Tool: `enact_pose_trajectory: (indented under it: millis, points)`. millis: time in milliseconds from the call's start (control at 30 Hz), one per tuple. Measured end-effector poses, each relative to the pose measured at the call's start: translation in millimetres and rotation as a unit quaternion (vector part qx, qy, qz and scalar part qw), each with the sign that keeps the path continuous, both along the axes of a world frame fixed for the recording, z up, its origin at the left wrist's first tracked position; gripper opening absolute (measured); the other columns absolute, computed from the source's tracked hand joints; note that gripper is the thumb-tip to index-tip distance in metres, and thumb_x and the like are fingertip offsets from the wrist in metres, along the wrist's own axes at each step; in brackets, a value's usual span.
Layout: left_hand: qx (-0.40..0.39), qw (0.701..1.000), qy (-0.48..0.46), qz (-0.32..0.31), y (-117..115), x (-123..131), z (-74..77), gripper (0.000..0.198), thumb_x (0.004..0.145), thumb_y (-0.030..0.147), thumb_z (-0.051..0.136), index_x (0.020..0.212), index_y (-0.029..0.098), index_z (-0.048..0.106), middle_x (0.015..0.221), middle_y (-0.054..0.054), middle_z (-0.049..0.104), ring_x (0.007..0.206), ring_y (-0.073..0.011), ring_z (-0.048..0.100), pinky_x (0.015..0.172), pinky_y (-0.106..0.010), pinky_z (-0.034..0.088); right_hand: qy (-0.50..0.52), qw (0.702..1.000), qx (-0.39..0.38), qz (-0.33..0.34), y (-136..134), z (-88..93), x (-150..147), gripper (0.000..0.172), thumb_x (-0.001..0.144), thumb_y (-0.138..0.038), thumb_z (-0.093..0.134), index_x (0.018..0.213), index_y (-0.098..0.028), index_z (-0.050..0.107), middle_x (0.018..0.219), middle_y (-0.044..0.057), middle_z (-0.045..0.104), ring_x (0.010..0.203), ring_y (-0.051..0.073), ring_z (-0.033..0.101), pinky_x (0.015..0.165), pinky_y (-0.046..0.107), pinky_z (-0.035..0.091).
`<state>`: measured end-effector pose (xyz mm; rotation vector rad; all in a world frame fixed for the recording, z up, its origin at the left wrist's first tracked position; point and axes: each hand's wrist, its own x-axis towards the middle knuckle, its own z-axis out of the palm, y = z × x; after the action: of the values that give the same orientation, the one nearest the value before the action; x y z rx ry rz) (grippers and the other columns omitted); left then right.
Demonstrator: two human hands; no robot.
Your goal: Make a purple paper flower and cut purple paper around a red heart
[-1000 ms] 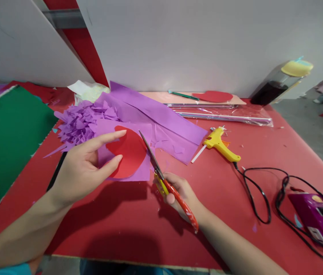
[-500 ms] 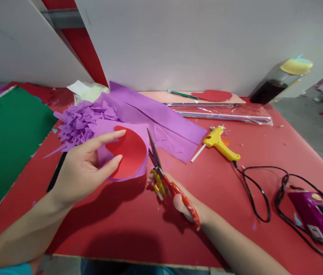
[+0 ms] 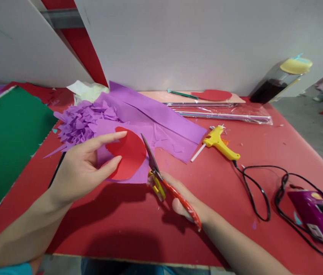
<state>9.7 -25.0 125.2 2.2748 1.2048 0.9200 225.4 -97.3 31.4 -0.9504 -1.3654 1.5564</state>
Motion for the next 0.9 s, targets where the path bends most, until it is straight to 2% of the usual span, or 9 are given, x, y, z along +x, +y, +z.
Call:
enact_pose_trajectory:
  millis: [200, 300, 400, 500, 633, 767, 900]
  points:
    - [0.015, 1.000, 0.008, 0.000, -2.0, 2.2, 1.8, 0.044, 0.076, 0.010, 0.058, 0.117, 0.026, 0.059, 0.104, -0.001, 0.069, 0.102, -0.0227, 0.063, 0.086, -0.036, 0.056, -0.001, 0.999, 0.011, 0.035, 3.7, -2.7, 4.3, 0.079, 0.061, -0.084, 0.045, 0.115, -0.027, 0.056, 0.094, 0.009, 0.060, 0.074, 0.023, 0.054, 0.071, 0.041, 0.049]
    - [0.019, 1.000, 0.011, 0.002, -2.8, 2.5, 2.0, 0.044, 0.076, 0.010, 0.058, 0.117, 0.026, 0.059, 0.102, -0.001, 0.069, 0.102, -0.0228, 0.063, 0.085, -0.036, 0.056, -0.001, 0.999, 0.019, 0.034, 2.4, -2.6, 4.2, 0.076, 0.065, -0.081, 0.042, 0.116, -0.026, 0.054, 0.096, 0.009, 0.057, 0.073, 0.021, 0.051, 0.072, 0.040, 0.047]
    - [0.019, 1.000, 0.014, 0.005, -3.2, 2.6, 1.7, 0.044, 0.077, 0.011, 0.057, 0.118, 0.027, 0.058, 0.100, -0.001, 0.070, 0.101, -0.0230, 0.064, 0.083, -0.036, 0.056, 0.023, 0.999, 0.020, 0.042, 0.3, -4.4, 2.4, 0.073, 0.069, -0.078, 0.041, 0.116, -0.023, 0.053, 0.089, 0.007, 0.053, 0.069, 0.018, 0.047, 0.073, 0.039, 0.046]
    - [0.018, 1.000, 0.014, 0.005, -3.4, 2.3, 1.1, 0.044, 0.077, 0.012, 0.057, 0.118, 0.027, 0.058, 0.101, -0.001, 0.069, 0.101, -0.0229, 0.063, 0.083, -0.036, 0.056, 0.056, 0.997, 0.012, 0.045, -2.3, -7.0, -0.3, 0.070, 0.071, -0.076, 0.041, 0.116, -0.023, 0.052, 0.083, 0.005, 0.048, 0.067, 0.017, 0.044, 0.069, 0.036, 0.045]
    - [0.018, 1.000, 0.012, 0.007, -3.6, 2.0, 0.9, 0.043, 0.077, 0.012, 0.057, 0.118, 0.026, 0.058, 0.101, 0.000, 0.069, 0.103, -0.0228, 0.063, 0.083, -0.035, 0.056, 0.086, 0.995, -0.021, 0.049, -3.2, -6.7, -3.2, 0.068, 0.070, -0.076, 0.044, 0.115, -0.024, 0.050, 0.085, 0.005, 0.047, 0.067, 0.016, 0.042, 0.062, 0.032, 0.042]
    - [0.016, 1.000, 0.013, 0.007, -3.3, 2.1, 0.9, 0.045, 0.076, 0.010, 0.058, 0.118, 0.026, 0.058, 0.103, -0.001, 0.069, 0.105, -0.0232, 0.062, 0.086, -0.036, 0.055, 0.110, 0.991, -0.032, 0.074, -0.6, -4.1, -3.7, 0.066, 0.068, -0.076, 0.047, 0.108, -0.023, 0.050, 0.081, 0.003, 0.044, 0.060, 0.012, 0.034, 0.056, 0.029, 0.037]
    - [0.014, 1.000, 0.013, 0.005, -2.3, 2.1, 0.5, 0.046, 0.076, 0.009, 0.058, 0.118, 0.026, 0.058, 0.102, -0.001, 0.069, 0.105, -0.0233, 0.062, 0.087, -0.036, 0.055, 0.092, 0.994, -0.017, 0.063, -0.8, -4.8, -3.3, 0.059, 0.071, -0.075, 0.044, 0.097, -0.022, 0.050, 0.074, 0.001, 0.041, 0.059, 0.013, 0.033, 0.053, 0.029, 0.035]
